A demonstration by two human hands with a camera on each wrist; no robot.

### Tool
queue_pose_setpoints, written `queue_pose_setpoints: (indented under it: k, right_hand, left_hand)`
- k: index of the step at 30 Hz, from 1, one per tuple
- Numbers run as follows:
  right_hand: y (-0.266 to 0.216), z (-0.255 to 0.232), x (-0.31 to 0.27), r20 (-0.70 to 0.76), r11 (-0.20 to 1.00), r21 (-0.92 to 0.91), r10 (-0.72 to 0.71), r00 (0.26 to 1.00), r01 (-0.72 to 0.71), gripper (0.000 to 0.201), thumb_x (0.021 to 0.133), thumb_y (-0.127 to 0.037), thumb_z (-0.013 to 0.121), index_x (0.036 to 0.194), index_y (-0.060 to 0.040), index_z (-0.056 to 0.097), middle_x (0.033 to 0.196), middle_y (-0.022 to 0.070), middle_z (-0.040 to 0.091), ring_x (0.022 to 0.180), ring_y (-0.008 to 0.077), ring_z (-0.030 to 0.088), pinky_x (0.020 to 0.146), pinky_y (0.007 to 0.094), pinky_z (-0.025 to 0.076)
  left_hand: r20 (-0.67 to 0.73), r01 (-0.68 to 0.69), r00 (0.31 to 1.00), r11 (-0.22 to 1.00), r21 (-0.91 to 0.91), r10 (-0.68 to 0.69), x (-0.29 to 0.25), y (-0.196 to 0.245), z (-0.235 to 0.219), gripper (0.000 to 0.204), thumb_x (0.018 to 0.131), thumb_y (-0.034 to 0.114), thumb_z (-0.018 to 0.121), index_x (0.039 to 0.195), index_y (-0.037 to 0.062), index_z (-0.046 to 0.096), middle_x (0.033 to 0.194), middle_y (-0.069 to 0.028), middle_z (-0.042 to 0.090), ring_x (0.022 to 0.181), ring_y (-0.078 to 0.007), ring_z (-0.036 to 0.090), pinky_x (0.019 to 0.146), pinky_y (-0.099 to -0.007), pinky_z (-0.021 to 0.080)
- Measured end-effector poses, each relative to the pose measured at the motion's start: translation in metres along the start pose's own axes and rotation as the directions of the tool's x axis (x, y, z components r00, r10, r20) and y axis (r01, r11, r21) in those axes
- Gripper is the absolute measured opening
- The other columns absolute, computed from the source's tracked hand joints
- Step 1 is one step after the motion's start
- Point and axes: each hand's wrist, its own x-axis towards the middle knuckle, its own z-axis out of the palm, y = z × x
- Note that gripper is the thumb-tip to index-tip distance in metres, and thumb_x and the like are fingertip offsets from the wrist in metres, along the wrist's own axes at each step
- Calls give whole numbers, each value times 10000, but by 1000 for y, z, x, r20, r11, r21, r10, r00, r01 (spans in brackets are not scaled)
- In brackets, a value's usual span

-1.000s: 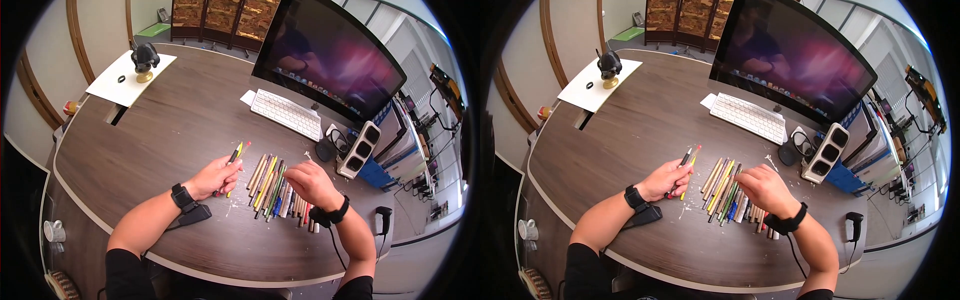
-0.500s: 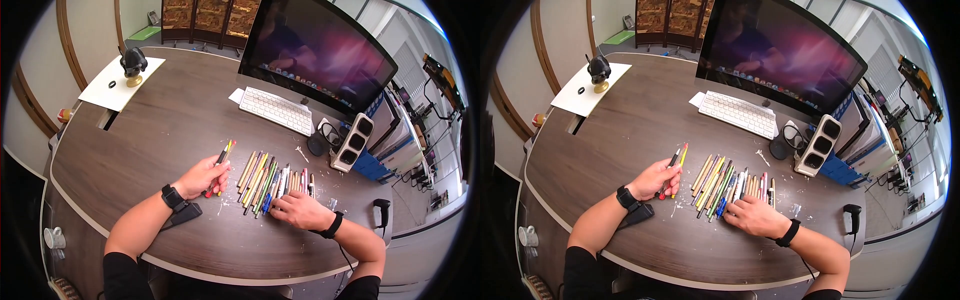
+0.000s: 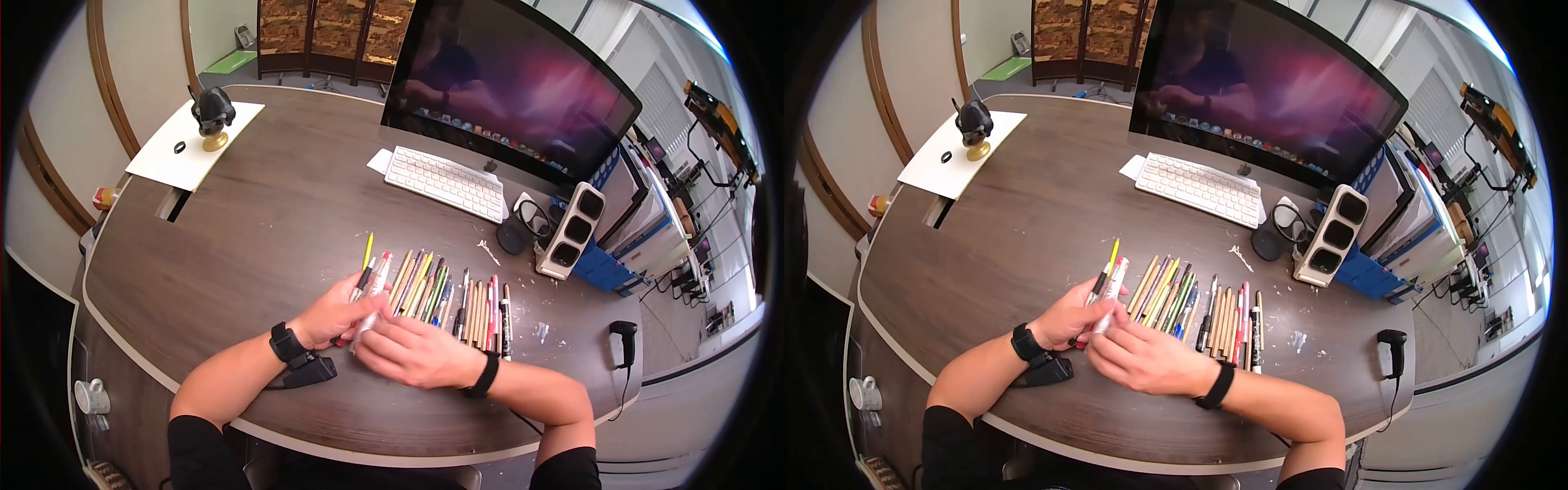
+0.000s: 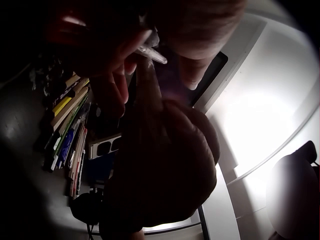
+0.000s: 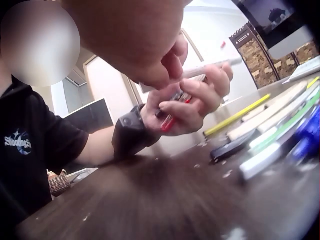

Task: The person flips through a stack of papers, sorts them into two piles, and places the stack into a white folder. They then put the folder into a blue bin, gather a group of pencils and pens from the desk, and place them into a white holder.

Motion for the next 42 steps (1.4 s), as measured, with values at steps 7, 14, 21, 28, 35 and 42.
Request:
queue_pose_setpoints:
  k: [7, 14, 21, 28, 35, 42]
  right_hand:
    - [6, -19, -54, 262, 911, 187, 315, 912, -368, 298, 797, -93, 626, 1093, -64, 607, 1064, 89, 610, 931, 236, 607, 829, 361, 473]
    - [-2, -16, -83, 423, 907, 94, 337, 841, -411, 331, 805, -87, 619, 1135, -67, 591, 1100, 59, 600, 913, 213, 587, 818, 343, 460]
    - [-2, -15, -70, 454, 960, 62, 217, 864, -274, 201, 831, -132, 540, 1017, -70, 585, 971, 35, 568, 847, 162, 566, 747, 290, 444]
    - [2, -28, -59, 337, 988, 14, 138, 931, -152, 239, 807, -133, 566, 1034, -63, 596, 969, 37, 574, 809, 146, 557, 713, 272, 441]
    - [-10, -11, -16, -54, 997, 38, 71, 996, -69, 309, 772, -115, 627, 1072, -43, 634, 1096, 85, 623, 902, 186, 618, 760, 294, 500]
    - [-11, 7, 8, -36, 983, 157, 101, 994, -95, 356, 772, -144, 594, 1115, -48, 598, 1142, 103, 589, 972, 231, 605, 903, 336, 476]
  left_hand:
    - [-75, -45, 996, 995, 90, 52, 5, 1, -13, 207, 988, 173, 560, 1153, 64, 499, 673, 2, 500, 532, -81, 489, 467, -219, 396]
    - [42, -27, 999, 1000, 7, 27, 6, -6, -9, 170, 1024, 239, 514, 1066, 89, 446, 696, -5, 488, 569, -111, 533, 507, -249, 453]
    - [13, 1, 1000, 1000, 20, -1, 3, -2, -7, 172, 1024, 235, 511, 1055, 86, 432, 755, -32, 534, 625, -153, 602, 527, -290, 512]
    - [55, 18, 998, 999, 33, -20, 4, -7, -11, 160, 1031, 238, 494, 1043, 90, 433, 773, -34, 542, 633, -152, 596, 525, -282, 508]
    - [78, 52, 996, 992, -114, -43, 2, -15, 0, 299, 1014, 343, 525, 1117, 72, 449, 828, -26, 563, 740, -118, 588, 617, -248, 495]
    - [-27, -62, 998, 998, -6, 62, -1, -10, -4, 106, 981, 169, 547, 962, 65, 553, 792, 15, 558, 718, -51, 496, 649, -212, 421]
